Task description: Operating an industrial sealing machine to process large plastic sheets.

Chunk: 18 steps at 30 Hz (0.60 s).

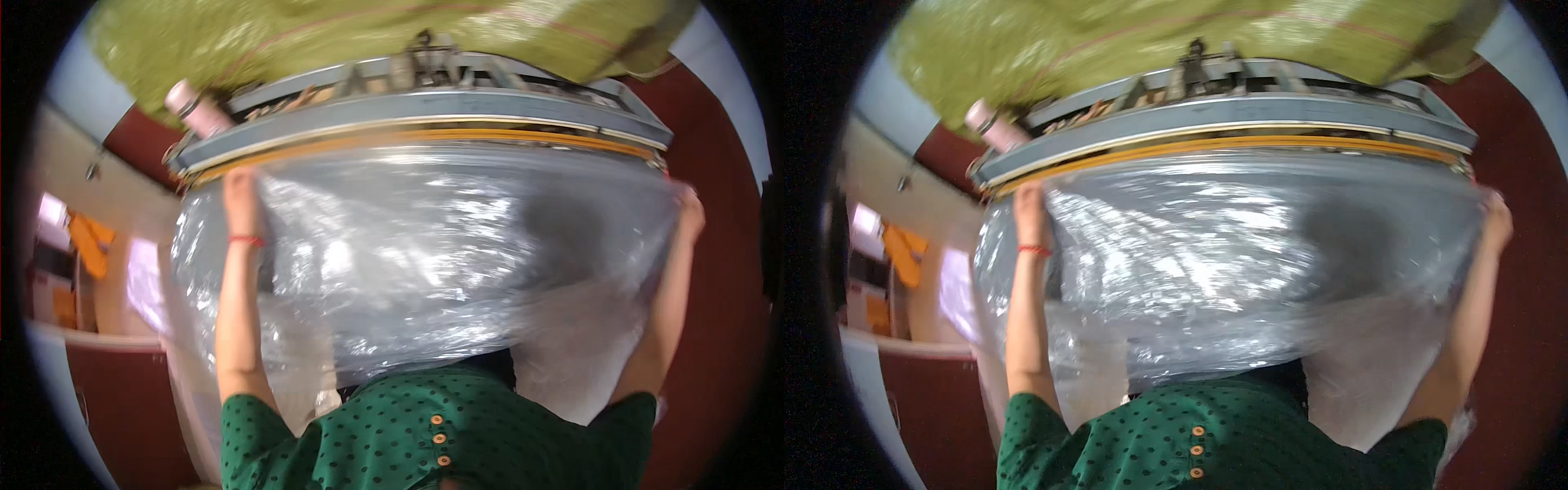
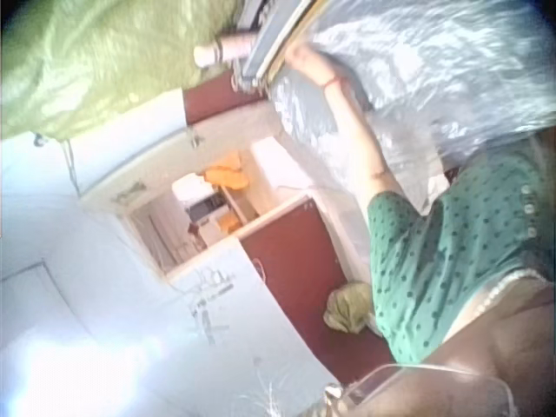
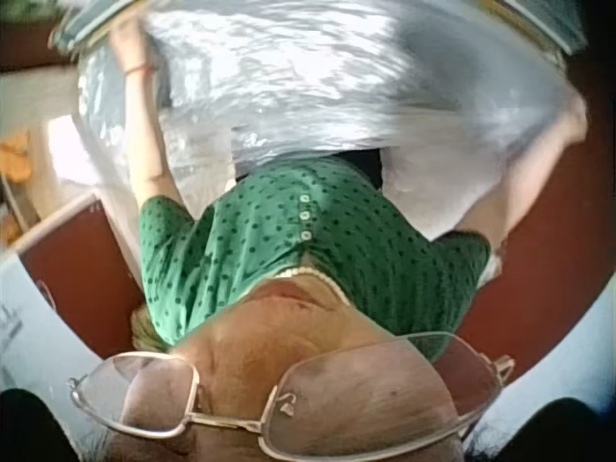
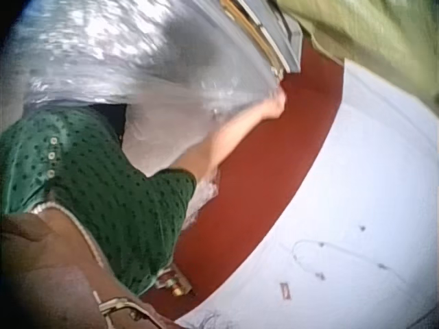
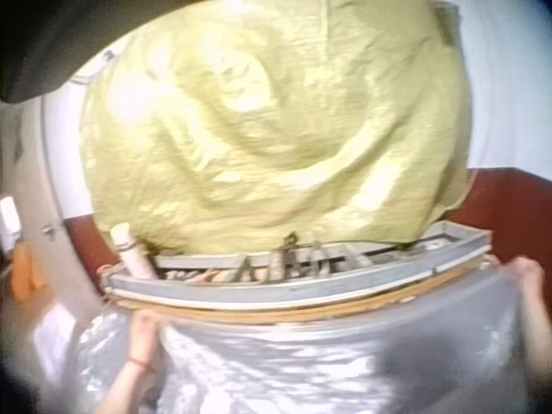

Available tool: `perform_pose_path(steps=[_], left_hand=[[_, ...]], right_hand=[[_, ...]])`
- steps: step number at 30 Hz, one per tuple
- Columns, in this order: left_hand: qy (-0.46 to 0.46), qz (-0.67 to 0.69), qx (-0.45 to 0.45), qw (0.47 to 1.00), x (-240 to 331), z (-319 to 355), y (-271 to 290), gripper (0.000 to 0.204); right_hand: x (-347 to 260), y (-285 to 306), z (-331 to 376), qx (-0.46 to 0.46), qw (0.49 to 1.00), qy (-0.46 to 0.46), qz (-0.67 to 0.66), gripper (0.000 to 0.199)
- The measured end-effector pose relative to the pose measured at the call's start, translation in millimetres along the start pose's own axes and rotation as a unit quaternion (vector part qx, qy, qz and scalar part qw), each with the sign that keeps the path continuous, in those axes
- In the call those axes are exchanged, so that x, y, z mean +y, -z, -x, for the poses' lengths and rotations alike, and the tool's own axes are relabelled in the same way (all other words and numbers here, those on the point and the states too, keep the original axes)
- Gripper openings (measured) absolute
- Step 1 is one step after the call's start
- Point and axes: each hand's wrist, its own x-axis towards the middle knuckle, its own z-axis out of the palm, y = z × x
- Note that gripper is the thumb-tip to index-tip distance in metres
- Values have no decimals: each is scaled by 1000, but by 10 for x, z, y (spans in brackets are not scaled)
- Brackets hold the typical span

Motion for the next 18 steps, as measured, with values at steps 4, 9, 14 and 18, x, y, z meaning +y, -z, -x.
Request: perform_pose_path(steps=[4,9,14,18], left_hand=[[49,-173,46,983,-851,-464,440,14],[46,-40,78,995,-1232,-748,558,22],[34,-65,79,994,-1188,-717,408,25],[-9,-88,87,992,-1281,-762,535,30]], right_hand=[[398,-1041,77,9,913,332,238,29],[334,-1847,374,27,989,103,102,24],[235,-1852,399,47,993,78,72,21],[265,-1840,300,96,992,34,69,18]])
